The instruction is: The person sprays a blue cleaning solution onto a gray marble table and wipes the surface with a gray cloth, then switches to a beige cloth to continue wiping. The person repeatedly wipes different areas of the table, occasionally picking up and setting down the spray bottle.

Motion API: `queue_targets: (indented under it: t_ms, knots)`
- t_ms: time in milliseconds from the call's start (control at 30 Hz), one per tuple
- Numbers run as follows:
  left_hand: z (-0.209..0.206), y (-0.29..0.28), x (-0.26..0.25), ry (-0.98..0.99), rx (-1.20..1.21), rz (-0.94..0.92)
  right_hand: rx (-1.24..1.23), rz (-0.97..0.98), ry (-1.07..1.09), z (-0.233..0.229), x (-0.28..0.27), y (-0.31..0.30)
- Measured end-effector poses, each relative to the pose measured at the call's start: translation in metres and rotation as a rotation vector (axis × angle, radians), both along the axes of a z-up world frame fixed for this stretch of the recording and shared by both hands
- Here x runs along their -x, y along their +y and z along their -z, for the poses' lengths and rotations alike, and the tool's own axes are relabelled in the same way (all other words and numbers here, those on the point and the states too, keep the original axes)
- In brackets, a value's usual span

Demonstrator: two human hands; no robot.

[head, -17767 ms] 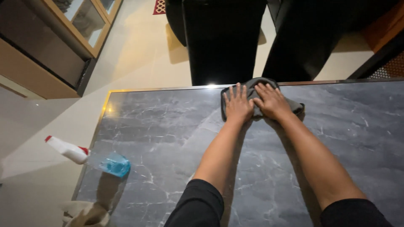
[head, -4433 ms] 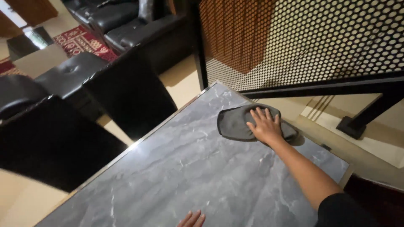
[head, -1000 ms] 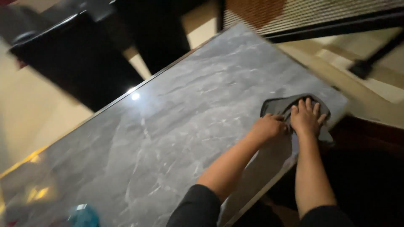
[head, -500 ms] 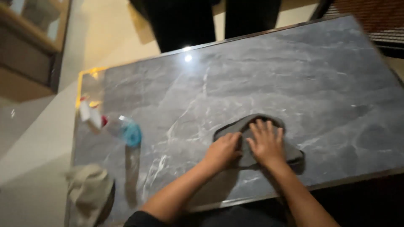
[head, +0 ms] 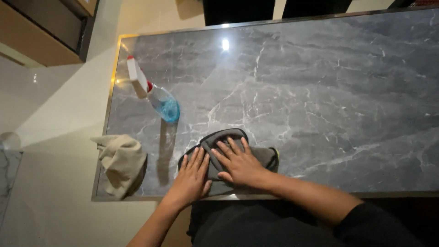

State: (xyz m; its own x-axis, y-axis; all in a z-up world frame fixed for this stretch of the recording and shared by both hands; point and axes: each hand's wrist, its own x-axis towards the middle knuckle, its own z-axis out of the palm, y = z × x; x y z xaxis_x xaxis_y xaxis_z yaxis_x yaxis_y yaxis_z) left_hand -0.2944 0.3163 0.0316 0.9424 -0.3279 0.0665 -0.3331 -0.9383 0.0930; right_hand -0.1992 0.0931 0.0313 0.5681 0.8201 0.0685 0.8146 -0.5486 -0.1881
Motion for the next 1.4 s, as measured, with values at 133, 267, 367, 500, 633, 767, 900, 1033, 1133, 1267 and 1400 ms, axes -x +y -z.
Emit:
queue_targets:
  t_ms: [133,267,367,500,633,767,900,1033,1133,1267,1400]
  knots:
    - [-0.042,-0.039,-0.002,0.318,-0.009,-0.008,0.031,-0.136,-0.023,-0.013,-0.002,-0.035]
    - [-0.045,-0.094,-0.025,0.124,0.075,0.107,0.084,-0.114,-0.148,0.017,-0.02,-0.102]
    - [-0.036,-0.124,-0.054,0.2,0.141,0.143,0.087,-0.02,-0.216,0.02,-0.034,-0.144]
    - [-0.014,-0.121,-0.09,0.157,0.155,0.18,0.163,0.092,-0.287,0.02,-0.048,-0.136]
    - [0.012,-0.083,-0.142,0.002,0.138,0.145,0.152,0.179,-0.106,0.001,-0.087,-0.094]
    - [0.031,-0.032,-0.182,-0.141,0.137,0.064,0.124,0.217,-0.057,-0.01,-0.127,-0.04]
    - [-0.002,0.005,-0.171,-0.024,0.148,0.025,0.057,0.231,-0.043,-0.011,-0.126,-0.001]
    - [-0.016,0.024,-0.127,0.117,0.107,0.04,0.054,0.145,0.013,-0.022,-0.092,0.008]
    - [-0.019,0.018,-0.09,0.126,0.076,0.072,0.102,0.063,0.031,-0.025,-0.057,-0.002]
    - [-0.019,-0.017,-0.049,0.125,0.072,0.12,0.19,-0.038,0.016,-0.018,-0.018,-0.04]
    - [-0.022,-0.064,-0.02,0.132,0.154,0.155,0.195,-0.071,-0.05,-0.007,0.009,-0.099]
